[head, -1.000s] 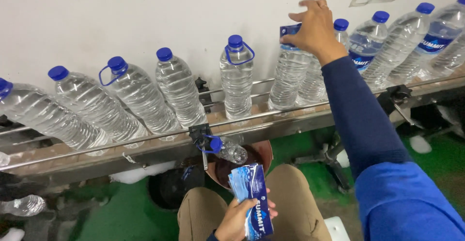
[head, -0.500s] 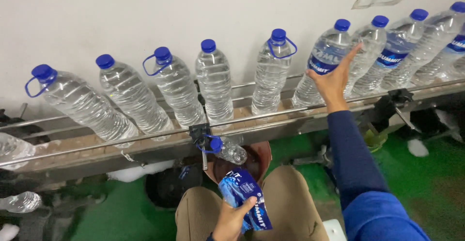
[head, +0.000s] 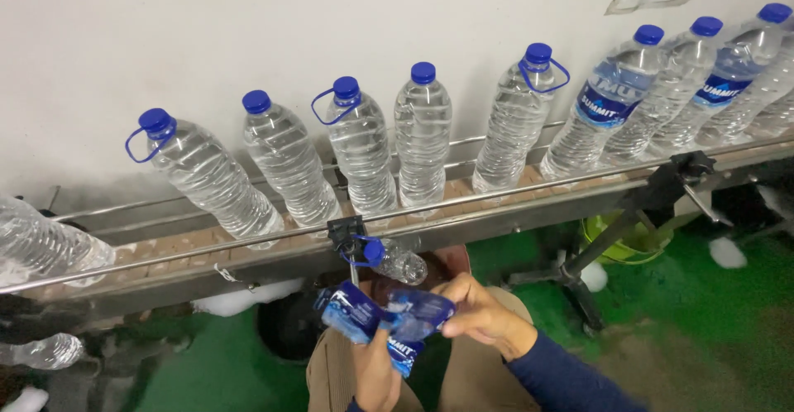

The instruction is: The person applies blue labels to clear plastic water bottles moving on a conveyor belt. They pick up labels from a stack in their left hand and affix them to the bottles with their right hand as the bottles pass by.

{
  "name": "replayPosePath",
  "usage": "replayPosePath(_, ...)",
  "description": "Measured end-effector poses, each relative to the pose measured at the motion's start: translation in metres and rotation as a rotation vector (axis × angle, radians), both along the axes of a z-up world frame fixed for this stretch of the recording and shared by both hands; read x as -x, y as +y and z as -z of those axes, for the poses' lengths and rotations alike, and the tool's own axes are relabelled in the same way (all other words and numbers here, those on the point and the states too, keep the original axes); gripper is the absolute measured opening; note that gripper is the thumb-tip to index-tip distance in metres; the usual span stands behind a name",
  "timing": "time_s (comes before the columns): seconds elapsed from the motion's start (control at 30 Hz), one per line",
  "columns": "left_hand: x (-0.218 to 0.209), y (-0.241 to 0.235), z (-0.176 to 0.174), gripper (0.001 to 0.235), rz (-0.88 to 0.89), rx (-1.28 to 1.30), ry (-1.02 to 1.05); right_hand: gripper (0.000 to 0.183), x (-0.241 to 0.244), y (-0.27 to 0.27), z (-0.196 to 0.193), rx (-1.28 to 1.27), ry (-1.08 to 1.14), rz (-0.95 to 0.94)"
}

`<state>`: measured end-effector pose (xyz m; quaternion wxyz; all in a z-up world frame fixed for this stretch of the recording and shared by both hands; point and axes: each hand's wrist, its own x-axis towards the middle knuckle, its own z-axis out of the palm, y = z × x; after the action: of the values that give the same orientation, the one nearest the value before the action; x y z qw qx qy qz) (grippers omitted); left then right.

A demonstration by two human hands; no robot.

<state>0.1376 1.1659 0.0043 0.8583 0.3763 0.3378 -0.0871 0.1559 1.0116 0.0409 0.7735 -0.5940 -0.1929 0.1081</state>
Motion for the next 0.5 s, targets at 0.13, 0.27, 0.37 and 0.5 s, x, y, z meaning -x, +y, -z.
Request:
replayPosePath(0.13,0.006,0.014,0.021,0.038,0.354,0.220,-0.152,0.010,-0.048,-0.009,-0.063,-0.093,-0.035,0.269)
replayPosePath(0.27,0.018,0.034,0.023,0.049,0.529,0.411,-0.085,0.015,-0.123,-0.045,-0.163,0.966,-0.605,1.034)
replayPosePath(0.37,0.018,0.047,0.033,0.044,0.565,0.470,-0.056,0.023,-0.192,-0.053,-0.181,1.375,-0.457,0.954)
replayPosePath(0.5,0.016,0.075,0.011,0.036,0.668,0.234,-0.095,0.063,-0.198,-0.030,-0.159,1.449,-0.618,0.799)
